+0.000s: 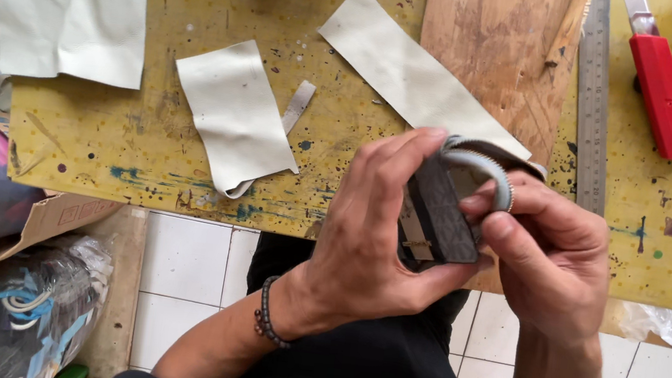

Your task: The person handles a small patterned pouch, opening and closing the zipper to check its function. They then use a metal ruler and a wooden stick to measure the pouch and a separate strip of white leather on a workbench.

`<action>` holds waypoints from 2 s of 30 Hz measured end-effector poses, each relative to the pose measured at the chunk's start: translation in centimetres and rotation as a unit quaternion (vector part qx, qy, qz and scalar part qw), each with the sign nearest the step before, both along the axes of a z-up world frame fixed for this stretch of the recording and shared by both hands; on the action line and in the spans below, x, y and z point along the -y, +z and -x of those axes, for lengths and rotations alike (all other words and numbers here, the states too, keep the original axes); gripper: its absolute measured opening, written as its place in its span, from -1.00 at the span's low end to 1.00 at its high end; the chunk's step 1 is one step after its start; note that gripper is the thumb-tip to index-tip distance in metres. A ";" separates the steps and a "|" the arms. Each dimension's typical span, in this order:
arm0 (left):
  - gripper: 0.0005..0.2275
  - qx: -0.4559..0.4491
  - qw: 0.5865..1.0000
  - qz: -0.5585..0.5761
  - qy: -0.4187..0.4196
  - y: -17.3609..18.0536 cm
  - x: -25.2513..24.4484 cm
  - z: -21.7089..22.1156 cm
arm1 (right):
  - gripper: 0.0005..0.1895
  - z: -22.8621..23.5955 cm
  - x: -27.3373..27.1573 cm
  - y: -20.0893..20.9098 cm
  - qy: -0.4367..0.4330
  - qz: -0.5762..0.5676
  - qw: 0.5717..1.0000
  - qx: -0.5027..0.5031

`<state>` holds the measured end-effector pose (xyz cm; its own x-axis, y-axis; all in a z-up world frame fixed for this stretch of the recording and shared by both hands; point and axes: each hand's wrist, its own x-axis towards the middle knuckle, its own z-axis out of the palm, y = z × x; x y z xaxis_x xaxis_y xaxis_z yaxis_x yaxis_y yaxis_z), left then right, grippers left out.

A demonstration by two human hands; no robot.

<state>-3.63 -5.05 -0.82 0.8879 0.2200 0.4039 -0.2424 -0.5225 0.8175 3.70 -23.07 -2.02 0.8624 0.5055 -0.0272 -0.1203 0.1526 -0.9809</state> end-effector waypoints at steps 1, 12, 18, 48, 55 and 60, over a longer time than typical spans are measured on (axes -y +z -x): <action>-0.24 0.001 1.000 0.000 0.002 -0.3 -0.5 0.1 | -0.82 -0.1 0.0 0.2 0.002 0.000 1.000 0.001; -0.18 -0.023 0.980 0.176 -0.087 -1.2 -3.4 1.5 | -0.72 -2.1 0.6 1.6 0.049 0.044 0.997 -0.045; -0.26 0.037 0.991 0.116 -0.056 -1.2 -2.3 0.8 | -0.42 -0.9 -1.9 4.3 0.002 0.171 0.982 0.075; -0.72 -0.022 0.950 -0.139 -0.277 4.6 -8.6 -4.2 | -0.75 -1.0 -2.9 3.9 -0.028 0.172 0.979 0.102; -0.95 0.030 0.953 -0.129 -0.272 5.1 -9.3 -7.2 | -0.70 -2.2 -2.8 3.0 -0.005 0.168 0.974 0.153; -0.92 0.004 0.926 -0.025 -0.377 4.9 -9.7 -8.9 | -0.71 -2.7 -3.3 3.6 -0.004 0.187 0.960 0.207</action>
